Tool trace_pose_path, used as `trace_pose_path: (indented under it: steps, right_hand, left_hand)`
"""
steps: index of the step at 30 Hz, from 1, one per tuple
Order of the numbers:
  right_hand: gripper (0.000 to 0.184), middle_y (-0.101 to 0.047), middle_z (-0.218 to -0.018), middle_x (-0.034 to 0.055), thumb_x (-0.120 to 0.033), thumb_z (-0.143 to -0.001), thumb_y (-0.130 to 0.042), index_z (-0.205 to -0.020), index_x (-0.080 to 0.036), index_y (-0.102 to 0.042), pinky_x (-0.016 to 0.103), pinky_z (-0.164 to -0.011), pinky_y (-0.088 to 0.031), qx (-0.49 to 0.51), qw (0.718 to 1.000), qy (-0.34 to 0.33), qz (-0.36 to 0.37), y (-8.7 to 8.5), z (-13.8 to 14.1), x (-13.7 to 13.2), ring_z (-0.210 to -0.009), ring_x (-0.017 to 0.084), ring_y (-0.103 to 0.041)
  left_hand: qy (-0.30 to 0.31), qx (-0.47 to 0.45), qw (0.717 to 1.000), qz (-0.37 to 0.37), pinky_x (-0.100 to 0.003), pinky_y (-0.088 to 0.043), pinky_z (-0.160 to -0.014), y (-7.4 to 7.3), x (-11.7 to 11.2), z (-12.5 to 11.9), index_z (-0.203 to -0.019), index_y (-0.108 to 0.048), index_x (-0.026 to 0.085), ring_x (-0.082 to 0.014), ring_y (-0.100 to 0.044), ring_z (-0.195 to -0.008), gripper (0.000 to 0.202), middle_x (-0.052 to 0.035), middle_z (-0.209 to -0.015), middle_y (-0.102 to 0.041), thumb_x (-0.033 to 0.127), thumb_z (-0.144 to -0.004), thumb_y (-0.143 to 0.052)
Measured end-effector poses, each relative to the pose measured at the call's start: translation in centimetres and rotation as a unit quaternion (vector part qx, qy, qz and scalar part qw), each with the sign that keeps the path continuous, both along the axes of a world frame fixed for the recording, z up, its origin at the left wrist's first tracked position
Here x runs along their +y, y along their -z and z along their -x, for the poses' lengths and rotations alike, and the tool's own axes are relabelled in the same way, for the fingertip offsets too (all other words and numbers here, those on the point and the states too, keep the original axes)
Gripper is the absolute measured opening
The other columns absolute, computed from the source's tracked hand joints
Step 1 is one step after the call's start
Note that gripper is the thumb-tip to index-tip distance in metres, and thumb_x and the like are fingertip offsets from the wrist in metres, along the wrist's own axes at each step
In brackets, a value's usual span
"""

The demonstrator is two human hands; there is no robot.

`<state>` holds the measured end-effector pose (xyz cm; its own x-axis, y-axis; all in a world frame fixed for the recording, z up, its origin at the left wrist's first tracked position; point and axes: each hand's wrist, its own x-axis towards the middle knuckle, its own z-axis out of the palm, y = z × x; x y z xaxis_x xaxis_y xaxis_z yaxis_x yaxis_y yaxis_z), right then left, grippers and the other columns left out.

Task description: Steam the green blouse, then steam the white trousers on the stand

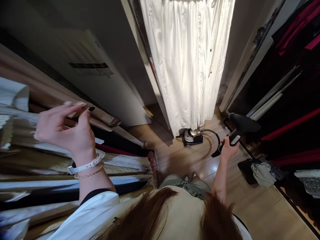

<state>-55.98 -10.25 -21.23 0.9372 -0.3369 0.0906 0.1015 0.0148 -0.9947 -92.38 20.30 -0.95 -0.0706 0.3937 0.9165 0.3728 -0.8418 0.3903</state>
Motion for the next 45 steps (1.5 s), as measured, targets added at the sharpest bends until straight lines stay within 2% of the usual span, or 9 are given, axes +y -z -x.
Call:
trace_pose_path:
  steps: [3,6,15,22,26,29,33,37,45]
  right_hand:
    - [0.036,-0.062,-0.071,0.0019,-0.046,-0.062,-0.069,-0.084,-0.024,-0.05,0.033,-0.059,-0.054,0.0,1.0,0.01,0.0,-0.1,0.9,-0.7,-0.061,0.02,-0.061]
    - [0.038,-0.061,-0.073,0.002,-0.044,-0.057,-0.07,-0.083,-0.023,-0.052,0.034,-0.061,-0.054,-0.005,1.0,0.017,-0.002,0.5,1.6,-1.6,-0.065,0.02,-0.061]
    - [0.039,-0.064,-0.078,0.0051,-0.045,-0.059,-0.072,-0.085,-0.021,-0.056,0.036,-0.067,-0.056,-0.04,0.998,0.054,0.015,1.8,1.1,-3.9,-0.075,0.024,-0.065]
    - [0.039,-0.062,-0.065,0.0011,-0.047,-0.057,-0.072,-0.082,-0.022,-0.056,0.032,-0.059,-0.052,-0.01,1.0,0.026,-0.01,-1.3,0.5,-4.4,-0.06,0.019,-0.06]
    - [0.041,-0.06,-0.061,-0.003,-0.047,-0.06,-0.075,-0.085,-0.022,-0.055,0.029,-0.052,-0.049,0.004,0.998,-0.03,-0.06,-3.3,-0.7,-3.3,-0.053,0.017,-0.058]
    - [0.041,-0.06,-0.064,-0.0043,-0.049,-0.064,-0.075,-0.087,-0.021,-0.055,0.028,-0.053,-0.049,0.006,0.991,-0.108,-0.079,-4.5,-2.0,-1.5,-0.054,0.016,-0.059]
    - [0.04,-0.061,-0.067,-0.004,-0.05,-0.068,-0.077,-0.086,-0.022,-0.055,0.027,-0.058,-0.048,0.003,0.972,-0.233,-0.036,-6.6,-4.3,1.3,-0.06,0.015,-0.06]
    - [0.043,-0.063,-0.074,-0.0034,-0.054,-0.073,-0.075,-0.094,-0.023,-0.054,0.029,-0.065,-0.05,0.001,0.924,-0.381,-0.04,-8.7,-7.4,3.1,-0.069,0.016,-0.061]
    - [0.041,-0.064,-0.095,-0.0003,-0.053,-0.085,-0.067,-0.11,-0.025,-0.05,0.031,-0.083,-0.051,-0.005,0.779,-0.623,-0.073,-11.3,-14.3,4.1,-0.091,0.018,-0.063]
  left_hand:
    - [-0.092,0.142,0.962,-0.216,-0.038,-0.055,-0.065,-1.3,0.3,-0.5,-0.095,-0.079,0.022,-0.0217,-0.066,-0.07,0.01,-0.0061,-0.074,-0.072,0.028,-0.088,-0.076]
    - [-0.061,0.238,0.918,-0.31,-0.036,-0.053,-0.071,-2.2,0.0,-2.0,-0.101,-0.075,0.018,-0.0236,-0.07,-0.086,0.011,-0.0078,-0.087,-0.076,0.022,-0.092,-0.071]
    - [0.019,0.402,0.887,-0.227,-0.034,-0.036,-0.065,-2.0,-1.7,-7.4,-0.088,-0.073,0.02,-0.0211,-0.061,-0.079,0.029,-0.0079,-0.085,-0.07,0.016,-0.101,-0.049]
    - [0.105,0.285,0.948,-0.095,-0.032,-0.04,-0.074,-1.1,-1.6,-10.2,-0.101,-0.077,0.023,-0.0218,-0.064,-0.081,0.019,-0.0082,-0.088,-0.073,0.034,-0.098,-0.061]
    - [0.242,0.287,0.925,0.053,-0.032,-0.045,-0.074,2.5,-5.1,-14.3,-0.09,-0.078,0.023,-0.0221,-0.065,-0.073,0.023,-0.0065,-0.078,-0.072,0.046,-0.087,-0.074]
    - [0.414,0.346,0.821,0.185,-0.034,-0.053,-0.081,7.9,-11.2,-19.6,-0.101,-0.078,0.026,-0.0243,-0.072,-0.086,0.02,-0.0066,-0.095,-0.077,0.039,-0.086,-0.073]
    - [0.548,0.327,0.707,0.303,-0.044,-0.048,-0.109,15.9,-20.3,-28.4,-0.137,-0.062,0.022,-0.0322,-0.062,-0.127,0.067,-0.0142,-0.137,-0.065,0.022,-0.072,-0.079]
    - [0.447,0.115,0.765,0.449,-0.047,-0.053,-0.101,19.6,-25.0,-36.9,-0.136,-0.054,0.018,-0.0321,-0.066,-0.114,0.064,-0.0177,-0.126,-0.069,0.029,-0.076,-0.073]
    - [0.237,-0.11,0.853,0.453,-0.035,-0.058,-0.074,15.9,-24.1,-44.4,-0.104,-0.069,0.022,-0.0277,-0.072,-0.089,0.032,-0.007,-0.089,-0.075,0.031,-0.074,-0.074]
